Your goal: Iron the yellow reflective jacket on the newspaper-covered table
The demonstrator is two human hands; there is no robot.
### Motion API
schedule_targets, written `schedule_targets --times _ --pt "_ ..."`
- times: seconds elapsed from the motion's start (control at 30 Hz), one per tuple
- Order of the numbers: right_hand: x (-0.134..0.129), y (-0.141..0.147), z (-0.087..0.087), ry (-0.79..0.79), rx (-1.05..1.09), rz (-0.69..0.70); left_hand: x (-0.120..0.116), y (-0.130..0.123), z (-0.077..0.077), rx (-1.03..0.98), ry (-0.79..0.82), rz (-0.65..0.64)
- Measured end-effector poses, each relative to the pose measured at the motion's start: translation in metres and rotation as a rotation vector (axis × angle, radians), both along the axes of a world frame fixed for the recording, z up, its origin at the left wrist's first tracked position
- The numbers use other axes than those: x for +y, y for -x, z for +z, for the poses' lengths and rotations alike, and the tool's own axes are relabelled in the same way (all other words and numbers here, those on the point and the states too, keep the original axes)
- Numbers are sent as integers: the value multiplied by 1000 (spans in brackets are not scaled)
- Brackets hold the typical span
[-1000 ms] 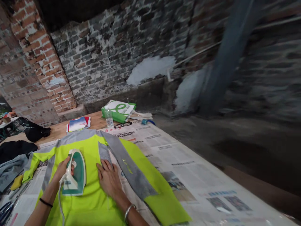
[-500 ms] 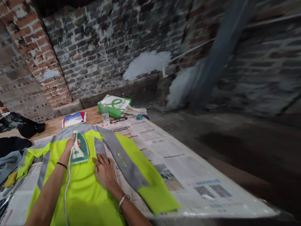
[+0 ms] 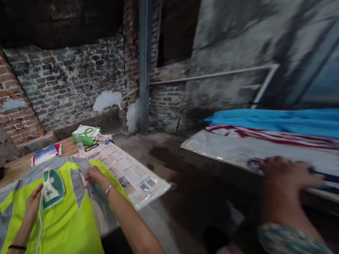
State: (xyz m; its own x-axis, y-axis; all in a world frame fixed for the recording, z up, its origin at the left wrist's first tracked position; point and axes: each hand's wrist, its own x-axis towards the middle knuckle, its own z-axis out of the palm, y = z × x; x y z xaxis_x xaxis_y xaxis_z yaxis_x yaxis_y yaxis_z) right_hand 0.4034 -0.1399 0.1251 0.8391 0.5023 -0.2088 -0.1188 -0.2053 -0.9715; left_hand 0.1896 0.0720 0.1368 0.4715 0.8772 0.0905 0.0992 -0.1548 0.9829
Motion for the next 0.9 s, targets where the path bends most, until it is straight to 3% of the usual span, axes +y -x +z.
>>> schedule_targets --times 0.1,0.2,0.4,0.53,0.67,0.9 --pt "-5 14 -8 74 -44 47 5 17 -18 28 -74 -135" --pt "-3 44 -20 144 -229 91 -1 15 -27 9 -178 -192" --pt "22 86 -30 196 -622 231 -17 -19 -27 85 -254 -139" --pt "40 92 -46 396 -831 347 -17 -24 -30 128 -253 -96" --pt "40 91 -66 510 -940 404 -26 -2 -34 150 -228 -92" --pt "33 90 -93 551 -994 393 -68 58 -43 134 -144 -115"
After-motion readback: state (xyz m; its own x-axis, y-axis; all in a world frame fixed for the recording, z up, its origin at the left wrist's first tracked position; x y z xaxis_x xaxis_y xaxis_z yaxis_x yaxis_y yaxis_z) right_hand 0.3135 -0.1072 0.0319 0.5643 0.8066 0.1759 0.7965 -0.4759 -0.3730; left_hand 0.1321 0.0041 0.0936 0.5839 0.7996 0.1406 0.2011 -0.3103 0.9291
